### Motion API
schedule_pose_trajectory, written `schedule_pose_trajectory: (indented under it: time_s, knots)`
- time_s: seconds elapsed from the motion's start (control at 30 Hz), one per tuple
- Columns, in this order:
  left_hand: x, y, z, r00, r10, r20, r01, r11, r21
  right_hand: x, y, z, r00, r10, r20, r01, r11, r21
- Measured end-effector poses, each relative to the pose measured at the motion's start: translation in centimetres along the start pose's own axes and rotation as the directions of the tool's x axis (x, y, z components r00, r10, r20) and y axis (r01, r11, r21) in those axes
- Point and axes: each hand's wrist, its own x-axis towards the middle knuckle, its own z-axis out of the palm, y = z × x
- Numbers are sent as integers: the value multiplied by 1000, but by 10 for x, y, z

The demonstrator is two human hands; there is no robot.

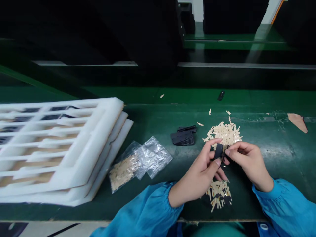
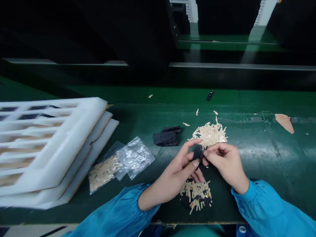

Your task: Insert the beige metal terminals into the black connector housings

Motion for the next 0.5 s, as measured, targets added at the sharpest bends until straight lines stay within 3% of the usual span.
schedule_pose_trajectory:
  time_s: [0.23,0.5]
  knots:
    - [-3,-1,1,1000,-10,23,11,1000,-13,-1,-2,2,999,6,-37,-7,1000,-10]
    - [-5,0,3,1000,29,6,-29,993,114,-1,-1,1,999,15,-37,-15,1000,0]
